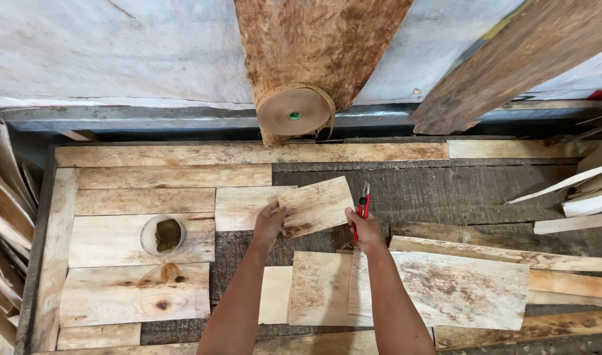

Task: Cutting and trimming thin wood veneer pieces using a utility knife on a workbench.

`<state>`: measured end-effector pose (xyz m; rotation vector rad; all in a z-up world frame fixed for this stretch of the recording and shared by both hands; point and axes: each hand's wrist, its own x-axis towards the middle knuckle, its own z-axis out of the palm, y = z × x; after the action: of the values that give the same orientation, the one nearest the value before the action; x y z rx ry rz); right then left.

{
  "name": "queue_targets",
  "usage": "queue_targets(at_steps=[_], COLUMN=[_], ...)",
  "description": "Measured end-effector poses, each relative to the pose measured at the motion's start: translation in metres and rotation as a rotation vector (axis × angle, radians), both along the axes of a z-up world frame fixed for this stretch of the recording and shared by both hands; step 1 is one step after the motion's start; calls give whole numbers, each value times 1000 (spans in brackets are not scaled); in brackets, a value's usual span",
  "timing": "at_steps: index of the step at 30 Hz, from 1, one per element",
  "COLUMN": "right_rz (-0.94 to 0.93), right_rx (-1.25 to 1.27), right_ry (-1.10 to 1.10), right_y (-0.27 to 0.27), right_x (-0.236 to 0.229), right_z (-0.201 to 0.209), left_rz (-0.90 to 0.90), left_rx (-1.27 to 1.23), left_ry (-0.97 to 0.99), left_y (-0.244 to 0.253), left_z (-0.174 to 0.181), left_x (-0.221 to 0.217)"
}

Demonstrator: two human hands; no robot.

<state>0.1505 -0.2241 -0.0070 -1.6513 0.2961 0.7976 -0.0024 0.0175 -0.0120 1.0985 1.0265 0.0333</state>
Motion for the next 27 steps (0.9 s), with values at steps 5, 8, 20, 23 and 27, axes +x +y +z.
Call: queue_targets(at_steps=[5, 8, 20, 23, 27], right_rz=[-24, -51, -155, -174, -160], right_rx=[-5, -30, -22, -12, -9], right_ry=[11, 24, 31, 29, 29], right_y=[-2, -3, -9, -10, -11], right_x=[-5, -7, 0, 0, -2], right_z=[-10, -11, -36, -41, -40], left_rz=[-84, -70, -146, -185, -173], left_rx=[3, 38, 52, 32, 57], left_ry=[-66, -119, -5, -49, -73], left_y=[-4, -9, -12, -12, -13], left_z=[-41, -45, -11, -24, -32], left_x=[-1, -1, -5, -4, -3])
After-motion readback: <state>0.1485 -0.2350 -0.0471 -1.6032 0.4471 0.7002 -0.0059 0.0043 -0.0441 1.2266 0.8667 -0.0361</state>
